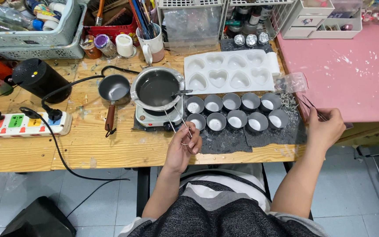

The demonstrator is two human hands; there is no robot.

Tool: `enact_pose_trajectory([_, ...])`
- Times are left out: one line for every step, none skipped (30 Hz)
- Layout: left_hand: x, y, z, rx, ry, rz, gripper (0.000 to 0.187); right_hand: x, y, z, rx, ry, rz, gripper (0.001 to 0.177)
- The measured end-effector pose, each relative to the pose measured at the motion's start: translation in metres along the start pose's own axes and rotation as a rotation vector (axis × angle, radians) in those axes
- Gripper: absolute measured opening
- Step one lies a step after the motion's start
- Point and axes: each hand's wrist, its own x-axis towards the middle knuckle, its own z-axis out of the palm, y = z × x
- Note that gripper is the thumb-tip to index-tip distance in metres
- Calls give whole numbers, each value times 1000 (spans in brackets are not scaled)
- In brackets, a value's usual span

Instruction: Stirring melted wax in a pot on a heating plate.

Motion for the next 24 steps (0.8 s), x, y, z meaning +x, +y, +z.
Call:
enact_pose_trajectory([0, 0, 0, 0, 2, 4, 20, 3, 2, 4, 3, -2, -3, 20])
enact_pose_trajectory([0, 0, 0, 3, -5, 4, 20, 7, 3, 7, -99, -21, -7, 18])
enact_pose_trajectory([0, 0, 0, 5, -10, 5, 20, 9, 5, 11, -200, -40, -11, 17])
enact_pose_trajectory([0, 0, 0, 6, -7, 10, 20, 11, 0, 13, -197, -43, -14, 17])
enact_pose_trajectory([-1, 0, 0, 24, 2, 3, 20, 14, -5, 15, -216, -47, -21, 17])
enact_pose_trajectory([-1, 0, 1, 42, 11, -4, 21, 16, -9, 16, -234, -51, -27, 18])
enact_pose_trajectory([-1, -1, 1, 41, 14, 0, 21, 17, -5, 19, -232, -54, -31, 18])
enact_pose_trajectory([-1, -1, 1, 41, 12, -4, 21, 17, 0, 22, -200, -35, -45, 17])
enact_pose_trajectory([0, -1, 0, 41, 8, -8, 21, 17, 4, 24, -168, -14, -58, 16])
enact_pose_trajectory([0, -1, 0, 40, 8, -4, 21, 16, 11, 25, -167, -15, -62, 16])
enact_pose_trajectory([0, -1, -1, 42, 6, -5, 22, 15, 18, 25, -118, -1, -60, 14])
enact_pose_trajectory([0, -1, -1, 43, 4, -7, 22, 14, 26, 25, -69, 13, -58, 13])
enact_pose_trajectory([0, -2, -1, 43, 5, -7, 22, 14, 25, 24, -69, 13, -58, 13])
enact_pose_trajectory([0, -2, 0, 39, 8, -8, 22, 13, 24, 22, -62, -7, -32, 13])
enact_pose_trajectory([0, -1, 0, 36, 10, -9, 21, 13, 22, 21, -53, -25, -6, 13])
enact_pose_trajectory([0, 0, 0, 37, 9, -9, 21, 14, 18, 22, -52, -24, -5, 13])
enact_pose_trajectory([0, 0, 1, 34, 8, -9, 21, 14, 15, 22, -106, -39, -24, 14])
enact_pose_trajectory([0, 0, 1, 30, 6, -10, 21, 14, 12, 23, -160, -55, -44, 14])
enact_pose_trajectory([0, -1, 1, 31, 9, -7, 21, 14, 16, 25, -158, -57, -46, 14])
enact_pose_trajectory([0, -2, 0, 38, 7, -6, 21, 13, 19, 27, -193, -54, -83, 14])
enact_pose_trajectory([0, -2, -1, 44, 4, -1, 21, 14, 22, 30, -226, -50, -123, 13])
enact_pose_trajectory([-1, -2, -1, 43, 7, 6, 21, 12, 16, 28, -222, -51, -129, 13])
enact_pose_trajectory([-1, -2, -1, 46, 19, -5, 21, 12, 11, 27, -197, -12, -167, 14])
enact_pose_trajectory([0, -2, -1, 49, 31, -16, 21, 11, 5, 25, -170, 28, -205, 18])
